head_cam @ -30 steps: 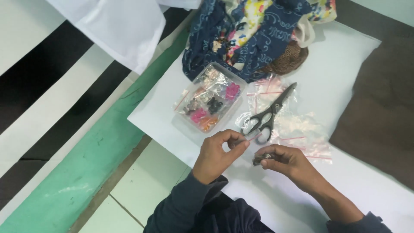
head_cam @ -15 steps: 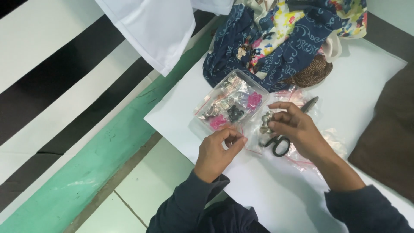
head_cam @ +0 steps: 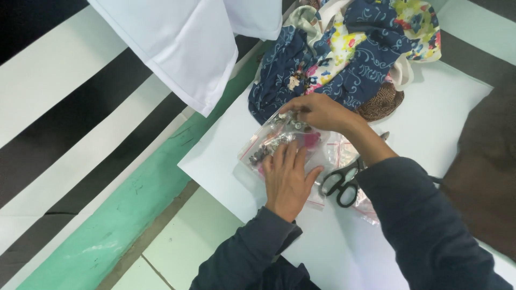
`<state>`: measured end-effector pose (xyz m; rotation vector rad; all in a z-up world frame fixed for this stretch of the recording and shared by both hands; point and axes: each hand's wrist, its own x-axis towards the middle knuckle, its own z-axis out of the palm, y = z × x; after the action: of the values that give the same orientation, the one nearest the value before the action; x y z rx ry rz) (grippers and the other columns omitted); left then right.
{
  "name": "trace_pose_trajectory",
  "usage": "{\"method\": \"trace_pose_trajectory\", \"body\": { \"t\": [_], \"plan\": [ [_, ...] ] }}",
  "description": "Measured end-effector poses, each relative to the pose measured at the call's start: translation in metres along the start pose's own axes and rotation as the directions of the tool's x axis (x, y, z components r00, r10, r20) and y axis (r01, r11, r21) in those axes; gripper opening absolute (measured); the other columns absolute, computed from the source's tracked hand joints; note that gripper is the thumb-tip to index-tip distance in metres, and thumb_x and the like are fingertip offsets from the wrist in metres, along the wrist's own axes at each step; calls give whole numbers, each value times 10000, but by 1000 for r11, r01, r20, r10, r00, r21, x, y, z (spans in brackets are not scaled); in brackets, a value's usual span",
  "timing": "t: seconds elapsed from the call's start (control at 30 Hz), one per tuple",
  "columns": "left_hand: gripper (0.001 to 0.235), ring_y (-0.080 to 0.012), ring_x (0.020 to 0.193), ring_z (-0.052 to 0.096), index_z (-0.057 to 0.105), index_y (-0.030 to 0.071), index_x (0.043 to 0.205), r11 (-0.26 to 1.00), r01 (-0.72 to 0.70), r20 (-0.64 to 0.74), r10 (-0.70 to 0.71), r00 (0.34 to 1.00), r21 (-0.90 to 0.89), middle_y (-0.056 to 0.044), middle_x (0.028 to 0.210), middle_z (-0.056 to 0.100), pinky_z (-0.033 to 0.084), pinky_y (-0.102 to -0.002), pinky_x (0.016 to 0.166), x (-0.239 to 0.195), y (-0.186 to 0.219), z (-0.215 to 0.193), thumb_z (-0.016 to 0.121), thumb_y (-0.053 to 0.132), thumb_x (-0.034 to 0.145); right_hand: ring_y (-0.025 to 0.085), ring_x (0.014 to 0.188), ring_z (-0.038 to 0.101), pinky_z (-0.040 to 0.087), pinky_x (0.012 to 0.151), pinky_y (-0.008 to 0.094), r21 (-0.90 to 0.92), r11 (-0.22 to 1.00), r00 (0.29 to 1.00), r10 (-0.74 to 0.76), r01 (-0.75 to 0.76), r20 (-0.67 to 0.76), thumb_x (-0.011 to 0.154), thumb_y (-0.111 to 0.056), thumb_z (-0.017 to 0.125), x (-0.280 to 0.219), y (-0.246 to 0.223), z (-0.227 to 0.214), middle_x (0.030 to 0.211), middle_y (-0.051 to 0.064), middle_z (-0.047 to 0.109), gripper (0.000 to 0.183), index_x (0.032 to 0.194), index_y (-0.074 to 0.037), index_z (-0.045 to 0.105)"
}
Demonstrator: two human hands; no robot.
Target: The person sorts colorful buttons from a large plastic container and places them into small clear zip-lock bags. They carefully seal each bag after filling it and set it aside on the table. The process is repeated with different batches of buttons.
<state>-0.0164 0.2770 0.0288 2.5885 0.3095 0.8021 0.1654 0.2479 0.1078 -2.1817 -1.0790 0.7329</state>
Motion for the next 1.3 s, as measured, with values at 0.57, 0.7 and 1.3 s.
{"method": "trace_pose_trajectory", "body": {
  "t": [0.57, 0.7, 1.3],
  "plan": [
    [693, -332, 1244, 452, 542, -4, 1378, 986, 129, 153, -145, 978, 106, -216, 1332, 544, 277, -491, 939, 5, 25, 18, 567, 554, 967, 248, 1094, 566, 428, 899, 384, -572, 789, 881, -416, 225, -227, 887, -189, 747, 5, 47, 31, 1129, 56, 662, 316, 1199, -233, 767],
    [640, -352, 1290, 444, 516, 14, 1408, 999, 36, 196, -41, 980, 26, -232, 1408, 489, 275, -509, 969, 4, 56, 14, 552, 500, 993, 260, 1072, 608, 448, 885, 389, -568, 809, 890, -363, 152, -278, 903, -177, 739, -48, 54, 0, 1103, 87, 690, 251, 1151, -189, 780],
    [359, -325, 1083, 627, 657, 57, 1238, 601, -297, 418, 760, 497, -742, -100, 1183, 674, 489, -443, 932, -36, 310, 70, 614, 284, 963, 305, 1101, 626, 485, 920, 449, -397, 848, 859, 123, -352, -498, 989, -234, 605, -503, 148, -94, 1228, 126, 685, 283, 1210, -127, 744]
  ]
}}
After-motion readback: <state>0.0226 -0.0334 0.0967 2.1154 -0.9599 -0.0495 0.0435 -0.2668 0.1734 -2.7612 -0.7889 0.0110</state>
